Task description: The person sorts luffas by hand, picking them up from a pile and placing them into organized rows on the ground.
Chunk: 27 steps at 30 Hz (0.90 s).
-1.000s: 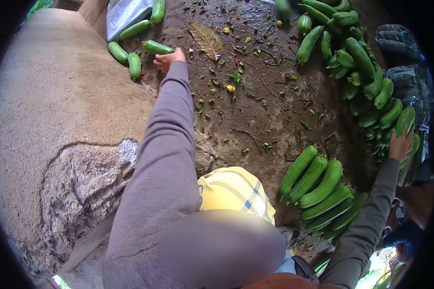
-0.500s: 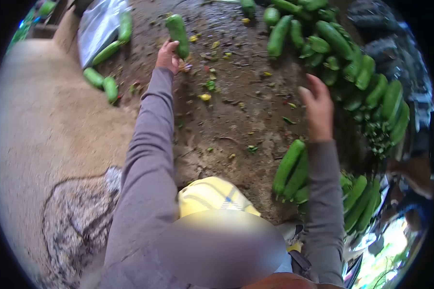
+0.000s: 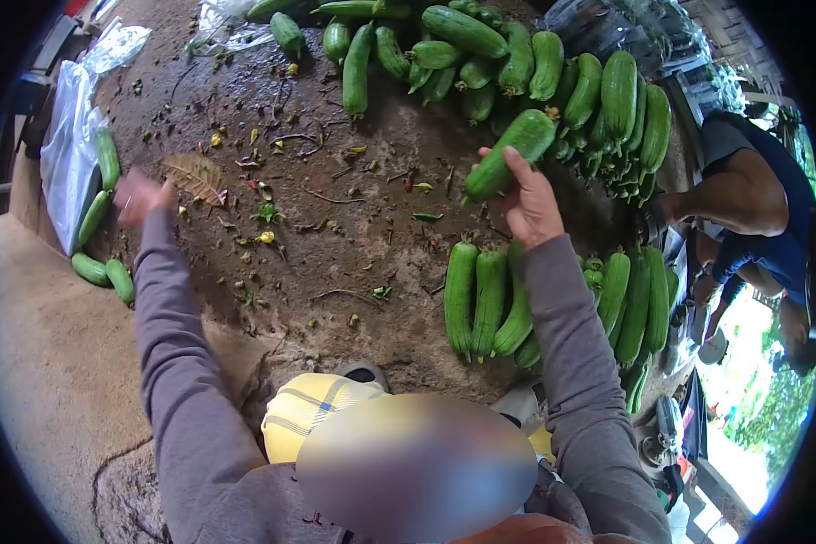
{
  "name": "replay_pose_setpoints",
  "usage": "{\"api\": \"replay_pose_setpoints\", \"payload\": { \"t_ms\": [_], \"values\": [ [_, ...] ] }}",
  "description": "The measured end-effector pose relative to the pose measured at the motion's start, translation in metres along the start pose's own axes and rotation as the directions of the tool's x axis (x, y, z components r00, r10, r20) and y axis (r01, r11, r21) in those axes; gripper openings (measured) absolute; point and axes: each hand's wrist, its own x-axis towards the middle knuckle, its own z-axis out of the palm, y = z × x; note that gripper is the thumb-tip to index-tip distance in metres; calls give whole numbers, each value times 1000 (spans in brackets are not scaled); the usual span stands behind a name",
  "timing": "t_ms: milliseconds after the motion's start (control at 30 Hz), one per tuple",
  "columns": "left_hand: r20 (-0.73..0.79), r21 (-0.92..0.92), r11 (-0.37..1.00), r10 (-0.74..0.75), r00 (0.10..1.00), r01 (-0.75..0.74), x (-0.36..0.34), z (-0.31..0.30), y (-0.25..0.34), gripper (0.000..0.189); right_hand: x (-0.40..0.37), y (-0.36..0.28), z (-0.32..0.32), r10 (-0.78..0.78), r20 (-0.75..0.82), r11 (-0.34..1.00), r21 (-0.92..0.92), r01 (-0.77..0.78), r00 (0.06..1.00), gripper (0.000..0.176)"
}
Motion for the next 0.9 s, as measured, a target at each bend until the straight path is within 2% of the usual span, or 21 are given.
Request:
{"api": "replay_pose_setpoints", "payload": {
  "t_ms": [67, 100, 133, 200, 300, 333, 400, 467, 500, 533, 567, 600, 633, 667, 700, 733, 767, 800, 833, 867, 900],
  "values": [
    [262, 124, 978, -195, 945, 167, 8, 22, -66, 74, -7, -9, -17, -16, -29, 999, 43, 17, 999, 40],
    [321, 137, 965, -259, 911, 226, 21, 70, -109, 75, -8, -13, -23, -46, -41, 999, 18, 47, 998, 39],
    [227, 120, 917, -398, 889, 380, 2, 72, -120, 64, -8, -16, -27, -76, -49, 997, -8, 76, 996, 38],
    [253, 213, 955, -259, 932, 207, -2, 88, -150, 48, -9, -23, -36, -140, -61, 989, -59, 137, 988, 36],
    [41, 316, 931, -208, 977, 185, -7, 111, -167, 34, 8, -55, -37, -256, -155, 919, -344, 191, 954, 52],
    [81, 256, 938, -263, 961, 235, -7, 122, -177, 32, 15, -72, -31, -312, -185, 873, -443, 204, 932, 58],
    [163, 135, 931, -357, 920, 338, 1, 140, -194, 29, 42, -107, -24, -523, -109, 627, -721, 295, 845, 73],
    [181, 0, 908, -412, 893, 419, 7, 147, -195, 38, 93, -132, -41, -806, 88, -6, -990, 141, 585, 78],
    [222, -63, 883, -441, 869, 464, 11, 148, -192, 43, 113, -140, -50, -808, 161, -160, -986, 51, 567, 77],
    [260, -118, 847, -477, 840, 518, 15, 154, -195, 48, 127, -143, -57, -795, 240, -308, -951, -29, 557, 75],
    [174, -272, 740, -591, 788, 615, 31, 182, -202, 66, 128, -146, -54, -710, 203, -363, -926, -103, 674, 72],
    [243, -545, 522, -650, 720, 656, 28, 168, -190, 68, 130, -147, -54, -608, 164, -434, -888, -152, 777, 69],
    [223, -691, 308, -770, 598, 654, 22, 135, -159, 63, 144, -146, -65, -566, 223, -521, -843, -135, 793, 66],
    [215, -759, 311, -711, 670, 573, 54, 195, -183, 54, 127, -142, -46, -526, 222, -582, -797, -158, 821, 63],
    [288, -812, 220, -656, 698, 541, 55, 174, -164, 47, 114, -136, -33, -577, 274, -615, -765, -190, 769, 61],
    [196, -897, 269, -469, 861, 351, 75, 211, -172, 40, 106, -129, -22, -630, 317, -637, -734, -237, 709, 58],
    [522, -844, -384, -426, 739, 375, 49, 117, -113, 38, 103, -121, -8, -603, 436, -659, -744, -109, 668, 57],
    [544, -809, -411, -249, 802, 421, 32, 68, -88, 42, 95, -115, 3, -583, 536, -678, -735, -2, 610, 55],
    [522, -709, -531, 46, 851, 464, 34, 58, -80, 43, 88, -112, 10, -569, 618, -695, -714, 84, 542, 54],
    [419, -582, -610, 343, 841, 538, 37, 51, -65, 44, 82, -105, 26, -541, 688, -690, -692, 212, 484, 52],
    [394, -563, -554, 472, 789, 613, 33, 34, -45, 45, 73, -94, 48, -518, 746, -679, -656, 329, 418, 51]
  ]
}}
